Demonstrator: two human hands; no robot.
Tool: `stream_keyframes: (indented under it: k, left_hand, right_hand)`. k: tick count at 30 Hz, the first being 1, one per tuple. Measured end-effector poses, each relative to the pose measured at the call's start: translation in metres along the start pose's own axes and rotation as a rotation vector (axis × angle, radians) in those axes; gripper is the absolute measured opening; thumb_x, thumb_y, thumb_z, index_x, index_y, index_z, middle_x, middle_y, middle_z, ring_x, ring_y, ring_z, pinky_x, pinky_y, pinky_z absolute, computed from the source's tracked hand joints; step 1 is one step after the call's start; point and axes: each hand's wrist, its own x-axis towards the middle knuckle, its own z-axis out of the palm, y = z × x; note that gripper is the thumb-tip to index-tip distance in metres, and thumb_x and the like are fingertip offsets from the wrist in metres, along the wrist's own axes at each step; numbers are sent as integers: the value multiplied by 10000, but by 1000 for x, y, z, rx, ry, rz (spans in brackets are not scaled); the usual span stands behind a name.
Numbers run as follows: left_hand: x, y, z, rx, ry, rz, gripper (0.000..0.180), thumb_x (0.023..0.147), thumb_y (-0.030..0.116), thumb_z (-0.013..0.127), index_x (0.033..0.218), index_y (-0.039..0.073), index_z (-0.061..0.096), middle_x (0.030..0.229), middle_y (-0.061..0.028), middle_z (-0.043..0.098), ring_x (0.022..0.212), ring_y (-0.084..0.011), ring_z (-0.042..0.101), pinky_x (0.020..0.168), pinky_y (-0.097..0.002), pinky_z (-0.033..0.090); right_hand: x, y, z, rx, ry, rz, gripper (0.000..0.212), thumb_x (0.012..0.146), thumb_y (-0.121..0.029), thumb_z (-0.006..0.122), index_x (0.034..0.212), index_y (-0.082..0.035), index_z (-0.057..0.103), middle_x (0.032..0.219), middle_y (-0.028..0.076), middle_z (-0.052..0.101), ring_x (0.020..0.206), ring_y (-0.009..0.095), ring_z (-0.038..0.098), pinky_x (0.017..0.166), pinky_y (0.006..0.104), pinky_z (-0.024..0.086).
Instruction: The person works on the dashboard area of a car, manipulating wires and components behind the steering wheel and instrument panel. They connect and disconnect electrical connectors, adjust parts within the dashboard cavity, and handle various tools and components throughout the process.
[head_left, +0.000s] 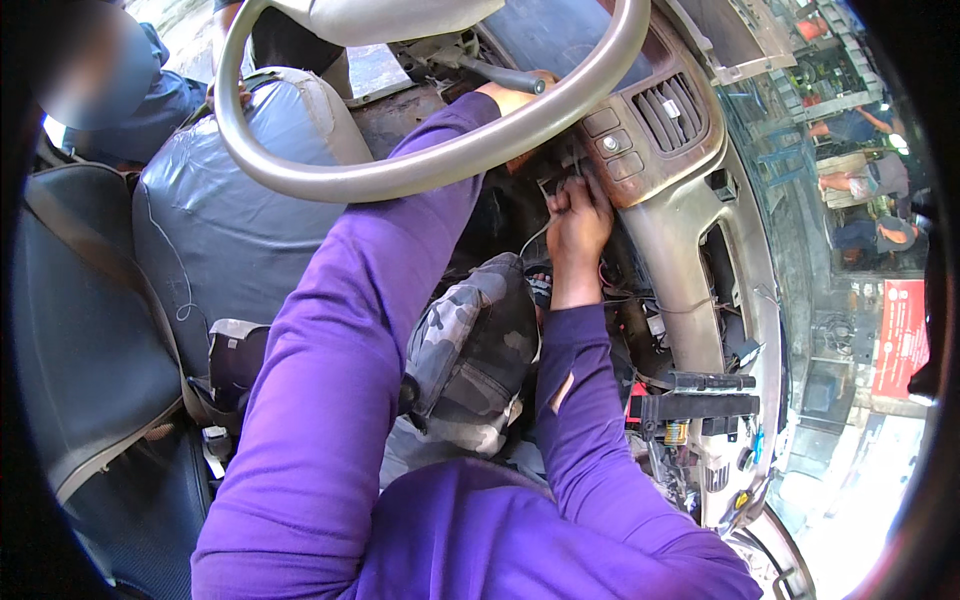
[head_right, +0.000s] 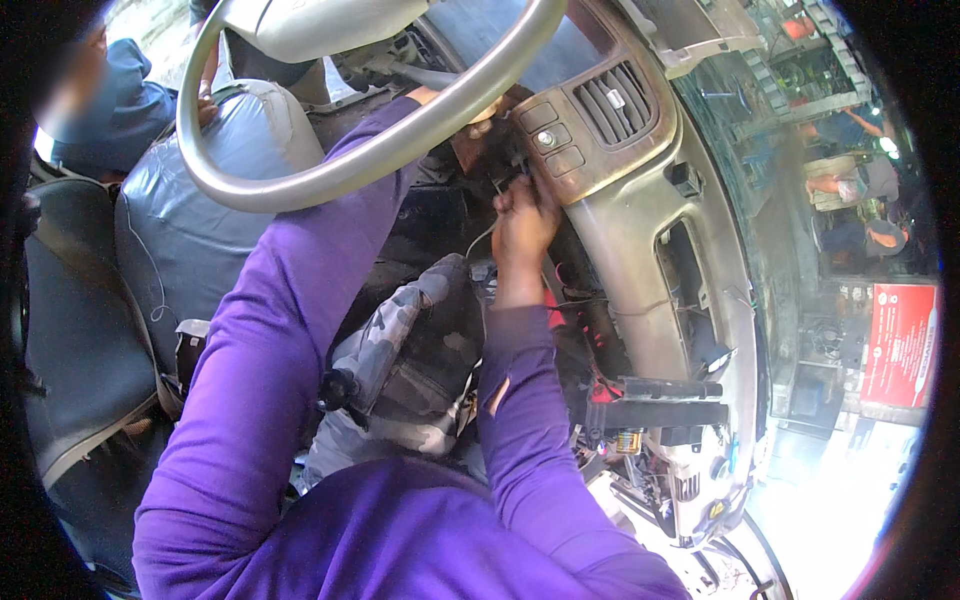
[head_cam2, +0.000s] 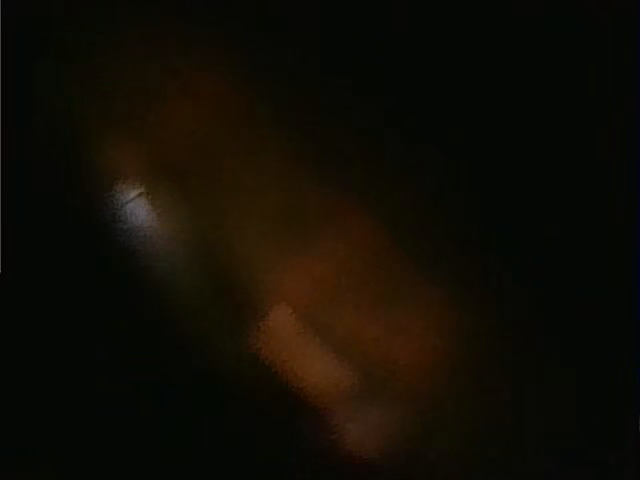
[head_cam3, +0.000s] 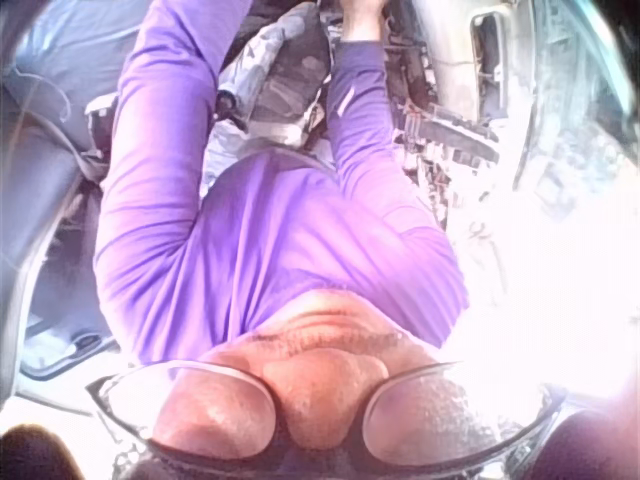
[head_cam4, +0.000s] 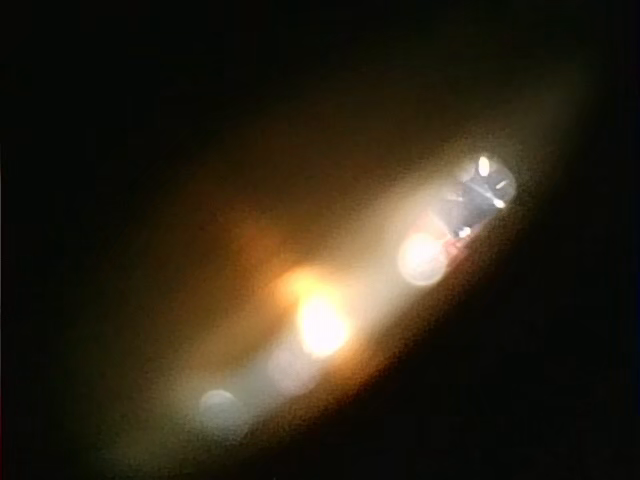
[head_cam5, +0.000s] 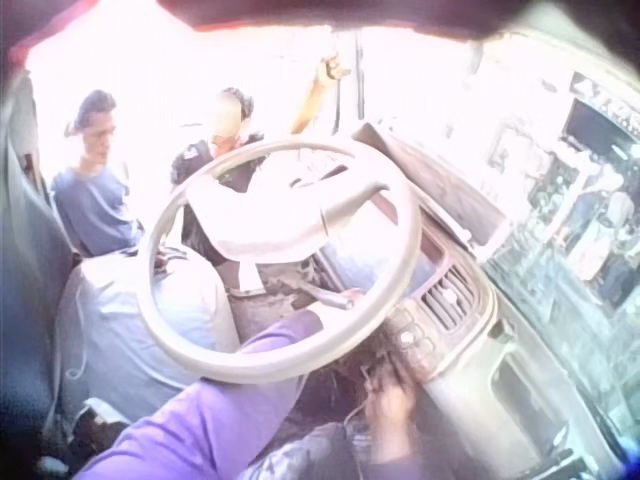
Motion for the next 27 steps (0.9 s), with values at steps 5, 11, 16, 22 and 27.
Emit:
stream_keyframes:
  k: [5,11,16,22,27]
  left_hand:
    - [-1,12,-4,42,33,-34,467,991,341,694,1389,117,593,1019,-67,692,785,-147,681,631,-328,554]
    - [-5,22,-3,59,17,-60,481,998,351,691,1412,130,585,1021,-54,690,782,-138,679,624,-312,552]
    - [-17,37,-5,54,24,-101,495,1006,373,679,1432,141,580,1013,-50,693,779,-126,676,610,-293,541]
    - [-11,27,-9,196,38,-12,482,1008,440,638,1368,119,639,1119,-74,740,930,-148,703,801,-337,554]
    - [-5,20,-8,178,29,-11,444,1007,417,633,1324,108,657,1119,-74,740,936,-155,699,820,-345,551]
  right_hand:
    - [-17,-16,4,-356,298,41,108,1007,-70,600,1060,8,652,819,42,616,616,132,545,555,293,443]
    - [-20,-20,15,-215,561,125,141,1000,-152,627,918,-38,609,730,52,582,544,163,541,460,311,414]
    - [-31,-20,18,-69,635,179,141,1006,-154,596,1030,-15,597,843,90,635,647,199,601,552,345,465]
    - [-30,-28,34,-35,556,211,214,1044,-208,545,1164,-37,589,993,67,667,847,190,631,759,358,494]
    - [-4,-12,39,70,556,184,192,1052,-215,545,1145,-63,617,978,55,664,829,170,615,734,335,481]
